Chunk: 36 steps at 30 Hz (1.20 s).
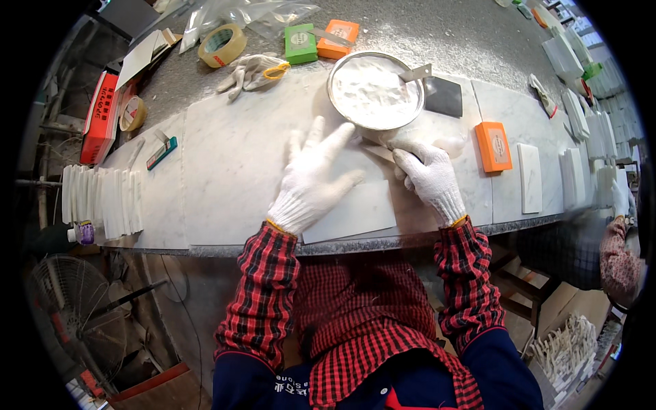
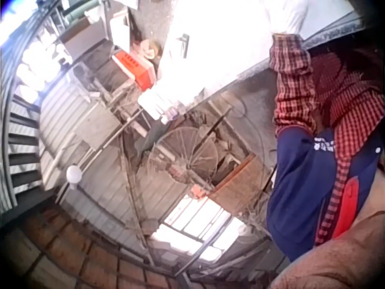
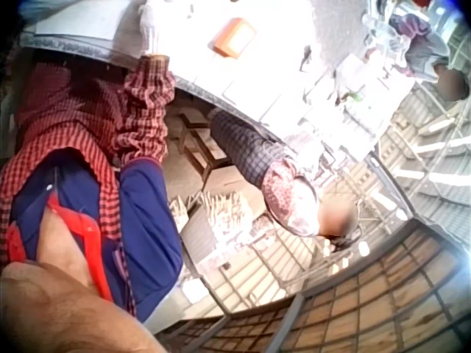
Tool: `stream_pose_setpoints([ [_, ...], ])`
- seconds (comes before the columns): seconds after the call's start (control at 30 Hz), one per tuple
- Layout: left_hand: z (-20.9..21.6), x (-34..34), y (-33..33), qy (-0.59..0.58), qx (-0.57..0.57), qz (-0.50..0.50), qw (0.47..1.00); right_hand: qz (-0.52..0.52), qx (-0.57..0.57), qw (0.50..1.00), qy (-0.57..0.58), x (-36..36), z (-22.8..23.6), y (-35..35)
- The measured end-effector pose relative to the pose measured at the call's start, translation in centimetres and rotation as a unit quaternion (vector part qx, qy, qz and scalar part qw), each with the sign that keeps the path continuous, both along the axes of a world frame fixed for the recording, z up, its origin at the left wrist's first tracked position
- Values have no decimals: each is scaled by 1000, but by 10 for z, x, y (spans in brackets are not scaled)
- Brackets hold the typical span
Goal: The person scrapes a white rectangular block with a metal scraper, repeatedly removing thin layers of material. They occasionally apply a white powder from a bowl onto the block and continue scraping. The person handles the block and scraper with gloved hands throughout the process.
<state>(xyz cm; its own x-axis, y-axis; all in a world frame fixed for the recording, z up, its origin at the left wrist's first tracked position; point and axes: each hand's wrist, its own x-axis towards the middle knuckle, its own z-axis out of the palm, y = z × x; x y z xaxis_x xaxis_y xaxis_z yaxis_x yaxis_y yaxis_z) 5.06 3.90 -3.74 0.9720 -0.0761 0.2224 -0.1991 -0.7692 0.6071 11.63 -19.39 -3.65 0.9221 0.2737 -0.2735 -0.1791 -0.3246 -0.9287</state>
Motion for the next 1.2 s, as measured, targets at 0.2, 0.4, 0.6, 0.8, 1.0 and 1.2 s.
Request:
stream_pose_setpoints([
  [0.2, -21, -57, 38, -86, 4, 138, 987, -40, 15, 999, 29, -33, 14, -17],
  [0.4, -30, -86, 29, -131, 56, 178, 974, -56, 12, 997, 55, -79, 18, -29],
  [0.6, -42, -79, 28, -161, 85, 237, 954, -60, 32, 996, 55, -98, 20, -18],
  [0.8, -36, -79, 25, -151, 67, 245, 955, -56, 17, 998, 33, -98, 19, -12],
  [1.0, -38, -77, 24, -149, 75, 254, 953, -67, 10, 998, 17, -95, 19, -6],
  [1.2, -40, -77, 23, -140, 80, 255, 953, -87, -28, 996, 9, -92, 17, -16],
])
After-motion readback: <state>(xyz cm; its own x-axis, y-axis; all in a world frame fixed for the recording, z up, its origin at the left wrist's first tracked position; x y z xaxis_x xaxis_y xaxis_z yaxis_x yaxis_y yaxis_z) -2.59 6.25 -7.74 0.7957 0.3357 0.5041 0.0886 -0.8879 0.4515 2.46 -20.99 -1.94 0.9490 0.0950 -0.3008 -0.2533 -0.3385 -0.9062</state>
